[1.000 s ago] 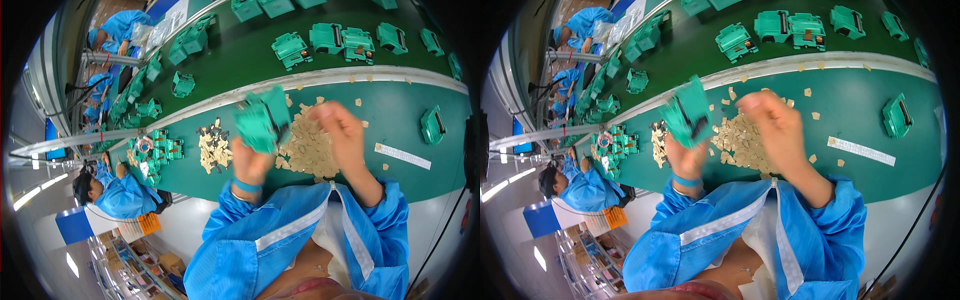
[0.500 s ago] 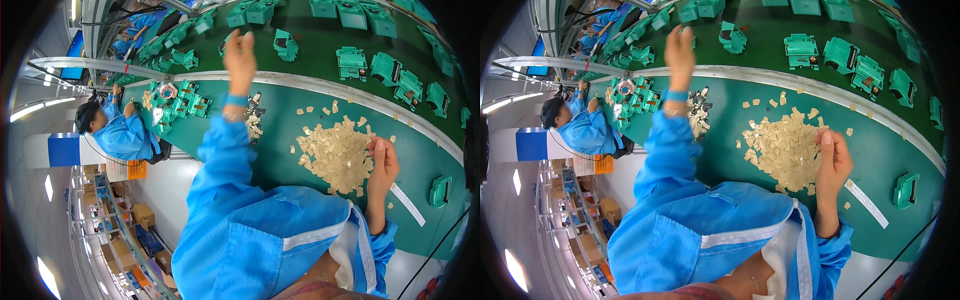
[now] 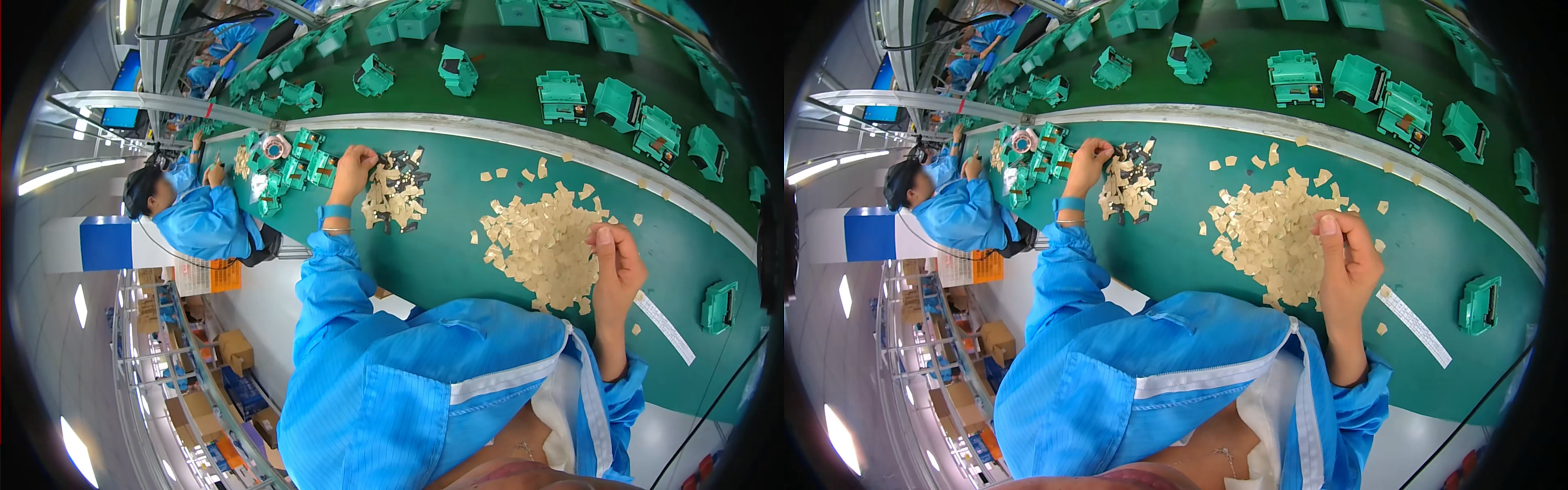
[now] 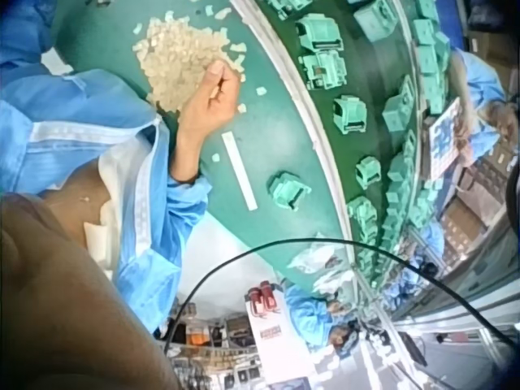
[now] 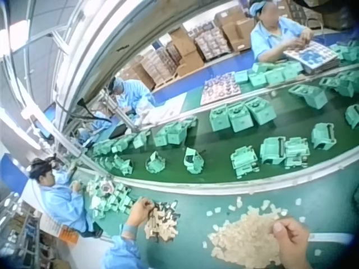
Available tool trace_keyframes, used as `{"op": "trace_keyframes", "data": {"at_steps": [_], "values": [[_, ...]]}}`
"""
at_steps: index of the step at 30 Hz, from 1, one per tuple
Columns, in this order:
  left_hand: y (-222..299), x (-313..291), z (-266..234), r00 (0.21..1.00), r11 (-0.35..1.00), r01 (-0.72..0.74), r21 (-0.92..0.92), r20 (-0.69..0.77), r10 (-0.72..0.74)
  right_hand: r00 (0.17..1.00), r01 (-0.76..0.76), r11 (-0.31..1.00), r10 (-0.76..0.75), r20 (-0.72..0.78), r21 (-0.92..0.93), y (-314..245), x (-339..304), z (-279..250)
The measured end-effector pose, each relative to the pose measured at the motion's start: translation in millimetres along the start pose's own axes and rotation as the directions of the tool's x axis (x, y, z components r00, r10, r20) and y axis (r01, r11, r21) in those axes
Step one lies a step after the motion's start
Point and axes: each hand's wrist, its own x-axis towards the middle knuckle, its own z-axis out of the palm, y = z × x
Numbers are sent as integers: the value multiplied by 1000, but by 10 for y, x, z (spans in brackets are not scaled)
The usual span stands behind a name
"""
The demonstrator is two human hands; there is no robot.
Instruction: The person applies small adhesive pads to green plastic housings by hand.
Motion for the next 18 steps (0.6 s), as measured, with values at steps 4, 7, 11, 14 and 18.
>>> {"op": "trace_keyframes", "data": {"at_steps": [4, 7, 11, 14, 18], "values": [[50, -99, -16, 994, 987, 97, -131, -44, -103, 1000, 3, 1000, -3, 2, -8, -8, -5, 18], [289, -240, -136, 981, 966, 99, -240, -137, -135, 1000, 4, 1000, -4, 20, -1, -1, 1, 18], [682, -392, -355, 959, 992, -81, 96, -263, 104, 999, -3, 1000, 3, 42, -6, -23, -26, 5], [1379, -543, -431, 898, 953, -276, 123, -321, 301, 994, -83, 994, 78, 73, 69, -51, -40, 51], [2254, -1021, -247, 956, 873, -272, -405, -213, 200, 914, -344, 923, 286, 289, 171, -225, -89, 190]]}}
